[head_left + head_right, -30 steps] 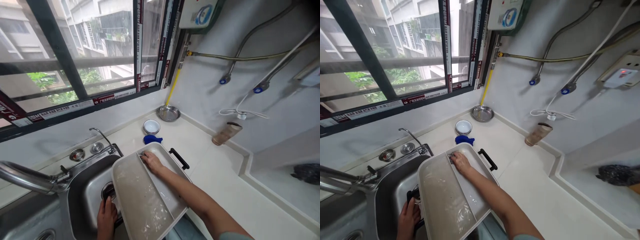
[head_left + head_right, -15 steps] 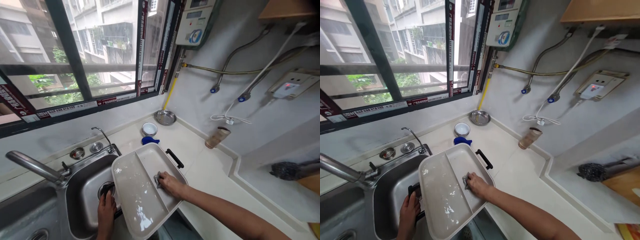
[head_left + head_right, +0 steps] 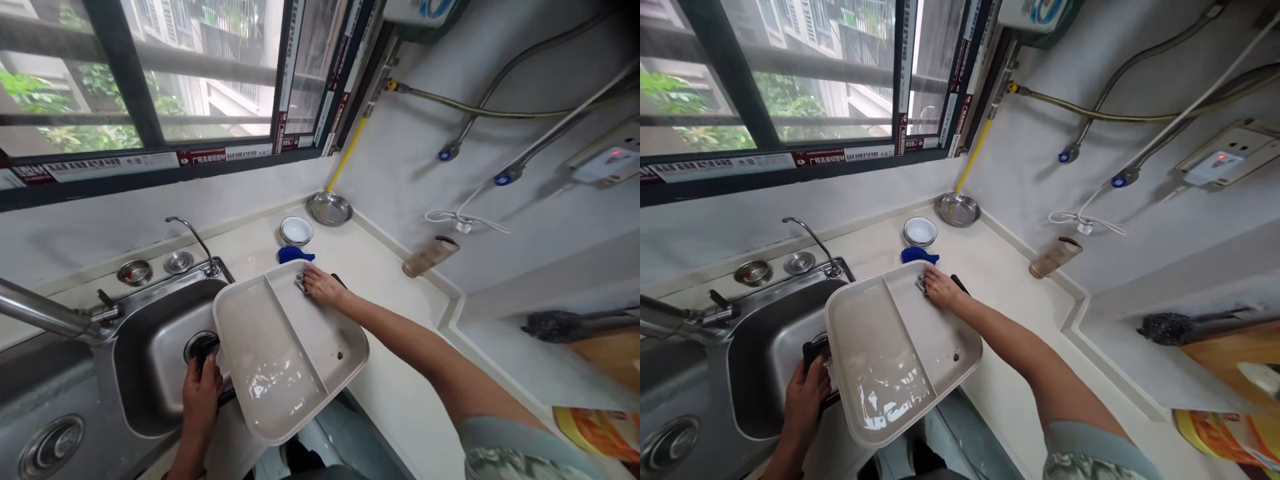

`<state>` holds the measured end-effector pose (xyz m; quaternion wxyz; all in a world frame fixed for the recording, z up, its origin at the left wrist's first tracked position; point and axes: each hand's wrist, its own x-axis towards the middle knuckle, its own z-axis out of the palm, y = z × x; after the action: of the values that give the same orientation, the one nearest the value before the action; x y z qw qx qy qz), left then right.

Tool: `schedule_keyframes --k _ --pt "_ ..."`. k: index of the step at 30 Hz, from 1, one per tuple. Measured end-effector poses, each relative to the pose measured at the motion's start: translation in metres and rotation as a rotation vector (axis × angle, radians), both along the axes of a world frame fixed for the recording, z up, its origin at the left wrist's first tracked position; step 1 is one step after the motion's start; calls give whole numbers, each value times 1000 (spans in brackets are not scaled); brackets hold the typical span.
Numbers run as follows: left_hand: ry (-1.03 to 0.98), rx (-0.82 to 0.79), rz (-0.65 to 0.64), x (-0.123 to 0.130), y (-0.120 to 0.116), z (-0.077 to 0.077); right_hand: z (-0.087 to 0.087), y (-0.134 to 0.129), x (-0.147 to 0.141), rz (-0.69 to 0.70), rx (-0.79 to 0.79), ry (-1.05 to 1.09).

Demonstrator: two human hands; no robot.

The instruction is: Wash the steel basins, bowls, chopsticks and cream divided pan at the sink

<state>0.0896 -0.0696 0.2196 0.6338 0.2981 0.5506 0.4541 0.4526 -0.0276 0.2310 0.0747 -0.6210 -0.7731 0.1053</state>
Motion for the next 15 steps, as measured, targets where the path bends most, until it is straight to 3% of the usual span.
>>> schedule_keyframes --k 4,8,12,15 --pt "-107 -18 8 1 0 -3 8 -49 5 -25 -126 -26" --pt "-142 -61 70 4 -1 1 23 -121 3 -59 -326 -10" --pt "-160 -70 84 6 -1 4 49 -181 -1 12 -341 -18" --pt "-193 -72 89 7 -1 5 60 -200 -22 -93 -342 -1"
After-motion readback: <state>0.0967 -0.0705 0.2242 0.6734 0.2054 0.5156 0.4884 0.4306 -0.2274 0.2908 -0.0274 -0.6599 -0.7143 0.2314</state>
